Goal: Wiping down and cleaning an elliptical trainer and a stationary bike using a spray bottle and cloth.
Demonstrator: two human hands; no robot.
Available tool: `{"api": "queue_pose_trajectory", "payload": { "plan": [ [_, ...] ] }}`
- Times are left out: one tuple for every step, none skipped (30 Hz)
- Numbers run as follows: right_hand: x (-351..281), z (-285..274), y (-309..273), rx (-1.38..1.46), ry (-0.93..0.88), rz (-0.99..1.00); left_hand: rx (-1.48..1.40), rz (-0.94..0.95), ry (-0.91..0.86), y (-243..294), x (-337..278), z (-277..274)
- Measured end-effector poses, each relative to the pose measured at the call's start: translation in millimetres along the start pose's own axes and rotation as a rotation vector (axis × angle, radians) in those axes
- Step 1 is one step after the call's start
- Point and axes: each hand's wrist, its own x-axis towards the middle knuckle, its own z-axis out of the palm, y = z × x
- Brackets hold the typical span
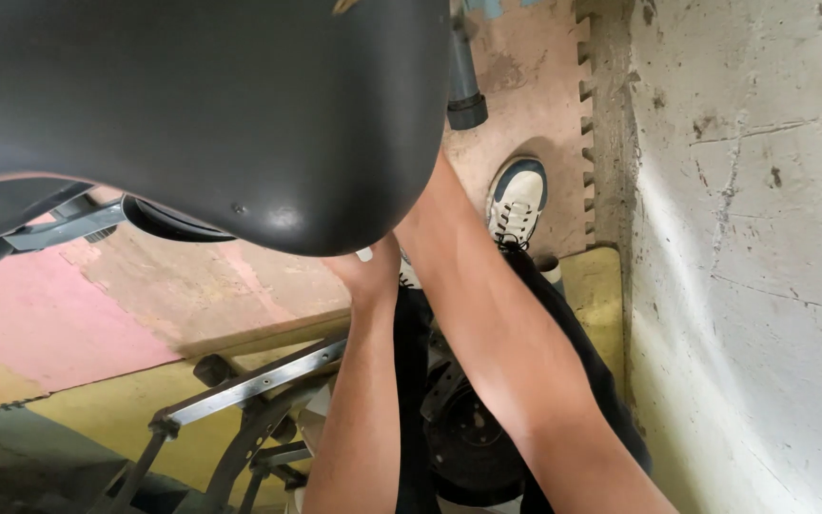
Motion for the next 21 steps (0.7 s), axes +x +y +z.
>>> {"api": "queue_pose_trajectory", "payload": {
  "plan": [
    [1.0, -5.8, -1.0, -0.036, 0.003, -0.018, -0.002, -0.001, 0.003, 1.9, 0.3, -0.3],
    [1.8, -10.9, -2.6, -0.071, 0.007, -0.036, -0.058, -0.069, 0.004, 3.7, 0.6, -0.6],
    [2.5, -15.1, -5.0, -0.109, 0.010, -0.055, -0.116, -0.137, 0.007, 5.2, 0.7, -0.3],
    [8.7, -19.8, -4.6, -0.147, 0.013, -0.074, -0.120, -0.139, 0.010, 7.9, 3.5, 0.8],
    [13.4, -24.2, -2.6, -0.182, 0.016, -0.088, -0.056, -0.101, -0.038, 10.5, 5.8, 0.0],
    [18.0, -28.8, -0.3, -0.217, 0.019, -0.103, 0.010, -0.062, -0.086, 12.9, 8.0, -0.9],
    [21.2, -31.6, -0.4, -0.253, 0.023, -0.116, 0.011, -0.066, -0.083, 17.0, 8.5, 0.4],
    [24.2, -34.2, -0.5, -0.289, 0.026, -0.130, -0.001, -0.059, -0.070, 21.3, 9.2, 1.5],
    [28.3, -35.4, -1.7, -0.323, 0.028, -0.148, -0.017, -0.047, -0.057, 25.5, 11.6, 3.2],
    [34.5, -41.2, -0.2, -0.357, 0.029, -0.167, -0.018, -0.048, -0.054, 26.4, 9.4, 5.2],
    [41.2, -46.0, 0.8, -0.388, 0.032, -0.186, -0.028, -0.038, -0.045, 27.3, 8.0, 7.1],
    [48.7, -50.3, 1.4, -0.420, 0.034, -0.206, -0.038, -0.028, -0.037, 28.3, 7.1, 9.4],
    [73.8, -107.2, 16.1, -0.452, 0.037, -0.231, -0.044, -0.023, -0.036, 24.1, 4.9, 11.7],
    [97.7, -145.3, 29.0, -0.484, 0.039, -0.256, -0.141, -0.109, -0.079, 19.4, 2.9, 14.7],
    [129.8, -157.5, 47.9, -0.515, 0.042, -0.277, -0.234, -0.197, -0.122, 14.5, -0.3, 17.5],
    [135.0, -170.4, 42.5, -0.514, 0.039, -0.280, -0.236, -0.194, -0.120, 17.3, 3.2, 18.1],
    [139.0, -182.5, 40.0, -0.779, -0.100, -0.404, -0.120, -0.262, -0.275, 20.1, 6.6, 16.9],
    [143.6, -194.7, 37.6, -1.041, -0.243, -0.529, -0.004, -0.328, -0.431, 22.7, 10.2, 16.0],
    [134.7, -205.8, 28.5, -1.037, -0.246, -0.527, 0.001, -0.328, -0.428, 26.5, 13.5, 18.6],
    [135.5, -200.5, 28.2, -1.040, -0.248, -0.517, 0.130, -0.443, -0.574, 30.4, 16.9, 21.7],
    [137.0, -184.0, 31.5, -1.044, -0.248, -0.510, 0.258, -0.554, -0.723, 34.3, 21.2, 26.8]
  ]
}}
